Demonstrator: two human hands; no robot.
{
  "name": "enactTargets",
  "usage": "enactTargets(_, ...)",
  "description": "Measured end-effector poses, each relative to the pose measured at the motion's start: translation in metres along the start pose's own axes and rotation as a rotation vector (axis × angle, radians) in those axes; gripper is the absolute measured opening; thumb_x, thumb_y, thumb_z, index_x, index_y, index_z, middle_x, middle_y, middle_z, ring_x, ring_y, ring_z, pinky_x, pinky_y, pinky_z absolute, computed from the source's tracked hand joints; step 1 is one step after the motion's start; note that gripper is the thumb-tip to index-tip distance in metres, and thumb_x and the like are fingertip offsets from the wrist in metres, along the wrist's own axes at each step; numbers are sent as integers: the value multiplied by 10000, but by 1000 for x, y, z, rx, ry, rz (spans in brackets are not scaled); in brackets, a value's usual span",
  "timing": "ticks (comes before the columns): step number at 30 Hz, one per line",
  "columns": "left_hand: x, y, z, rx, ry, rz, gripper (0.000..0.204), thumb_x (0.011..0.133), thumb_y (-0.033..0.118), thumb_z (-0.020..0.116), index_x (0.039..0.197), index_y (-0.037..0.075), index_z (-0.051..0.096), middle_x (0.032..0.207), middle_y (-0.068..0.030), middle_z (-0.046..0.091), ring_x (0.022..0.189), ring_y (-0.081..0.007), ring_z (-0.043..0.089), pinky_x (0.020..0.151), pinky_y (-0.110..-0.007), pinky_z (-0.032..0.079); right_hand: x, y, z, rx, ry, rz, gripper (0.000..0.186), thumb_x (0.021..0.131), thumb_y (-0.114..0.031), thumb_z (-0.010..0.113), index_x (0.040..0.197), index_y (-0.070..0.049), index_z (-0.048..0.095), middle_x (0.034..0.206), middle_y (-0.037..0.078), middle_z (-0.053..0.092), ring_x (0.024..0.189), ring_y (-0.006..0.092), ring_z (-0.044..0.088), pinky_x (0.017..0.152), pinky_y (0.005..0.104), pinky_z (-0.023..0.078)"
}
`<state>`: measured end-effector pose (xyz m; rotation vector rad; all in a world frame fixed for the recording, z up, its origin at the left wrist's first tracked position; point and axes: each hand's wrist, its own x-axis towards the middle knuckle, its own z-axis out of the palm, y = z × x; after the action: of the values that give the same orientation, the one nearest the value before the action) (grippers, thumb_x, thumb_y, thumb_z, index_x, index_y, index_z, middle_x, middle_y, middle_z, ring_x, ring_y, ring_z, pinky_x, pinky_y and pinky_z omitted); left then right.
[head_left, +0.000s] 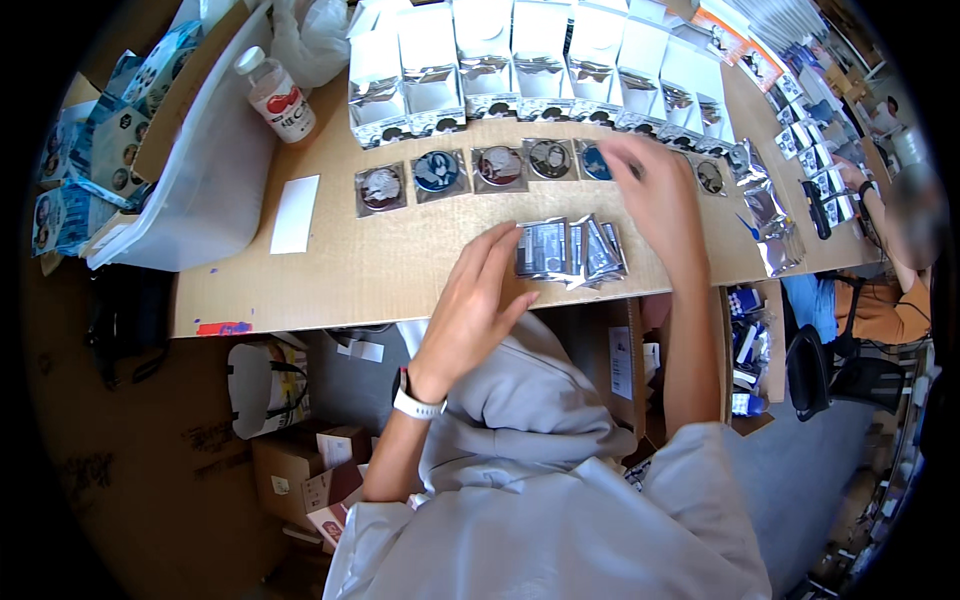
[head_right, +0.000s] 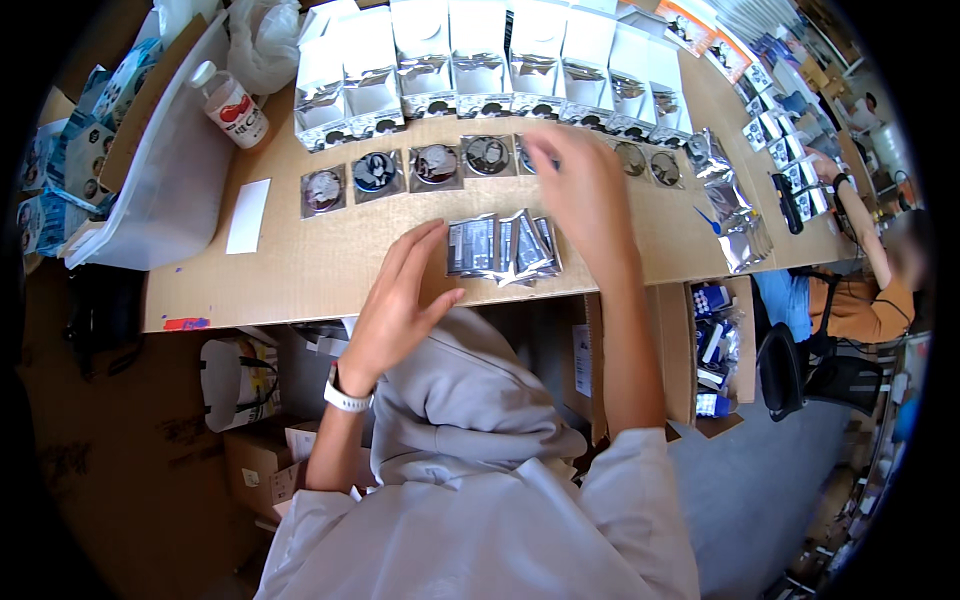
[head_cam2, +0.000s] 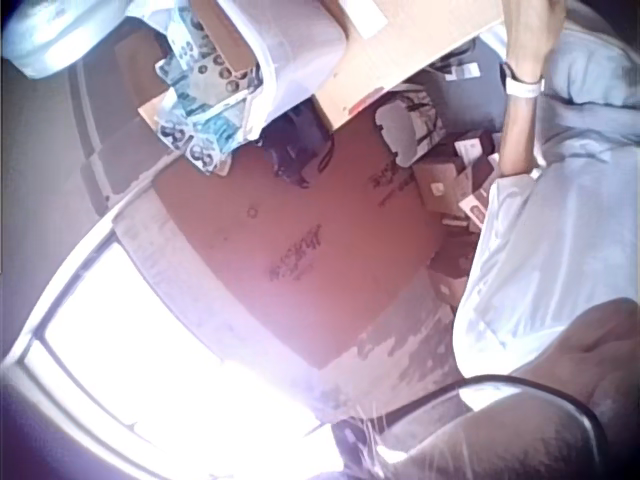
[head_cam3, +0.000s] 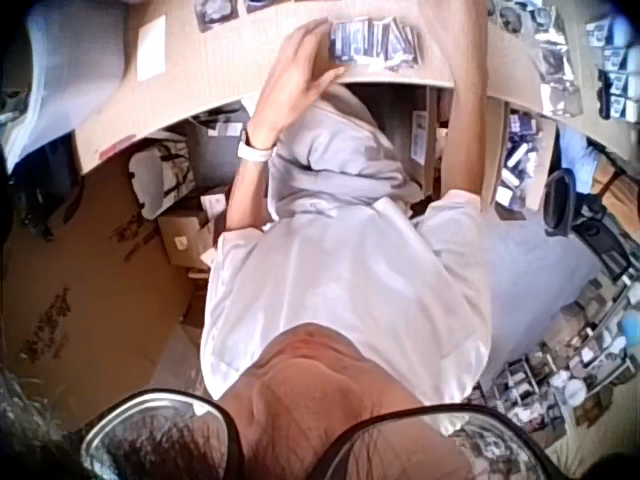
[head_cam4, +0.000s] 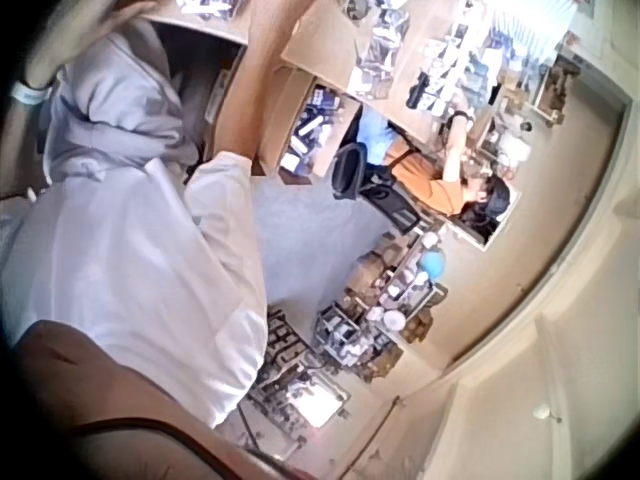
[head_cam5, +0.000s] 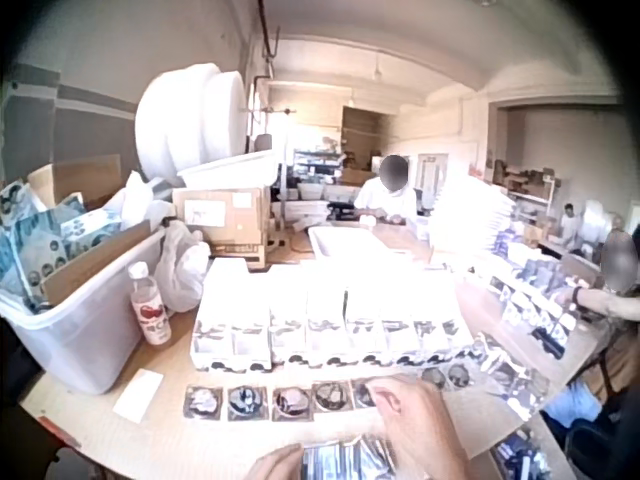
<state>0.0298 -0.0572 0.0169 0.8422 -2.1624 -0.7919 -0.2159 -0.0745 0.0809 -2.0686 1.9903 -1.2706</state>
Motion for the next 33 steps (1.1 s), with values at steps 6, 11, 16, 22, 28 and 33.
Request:
enactTargets(6,33,-19,9,91,-154,113,756,827,103,815,1484,-6,458,1454,-236,520,1360,-415,480,1139,-443,400,-110,75,-51,-445,-99,280,314,877,-115,744,1167,-7,690,1148,171,682,1097,357,643,919,445,519)
enactTargets(11,34,-22,7,31,-157,52,741,768,104,861,1431,21,542,1363,-196,580,1268,-401,548,1078,-449,450,-114,73,-45,-190,-70,384,416,843,-116,780,1225,-10,655,1201,183,643,1124,399,614,949,448,504)
enactTargets(16,39,-10,5,-56,-151,-38,771,756,77,876,1439,8,527,1372,-190,579,1273,-354,572,1087,-401,459,-106,95,-47,-3,-179,494,498,782,-68,813,1245,-20,638,1158,186,629,1085,359,633,945,418,507)
enactTargets(22,36,-8,6,-143,-62,-117,718,804,44,842,1443,-11,518,1373,-165,587,1279,-280,580,1103,-371,451,-101,108,-42,3,-178,403,387,801,-71,802,1145,-14,633,1085,153,630,1044,323,641,914,403,503)
enactTargets(28,31,-17,13,-310,40,-168,648,881,44,802,1447,-29,497,1362,-160,615,1280,-242,585,1127,-381,443,-91,74,-43,125,-145,557,317,896,-31,722,1198,-24,627,1060,138,711,931,252,687,813,372,532)
enactTargets(33,29,-5,16,-379,105,-204,652,834,86,850,1393,-42,540,1275,-146,626,1198,-251,624,1072,-378,477,-107,-37,-44,633,-33,417,405,927,7,697,1326,-40,640,1026,148,734,834,157,688,755,294,562)
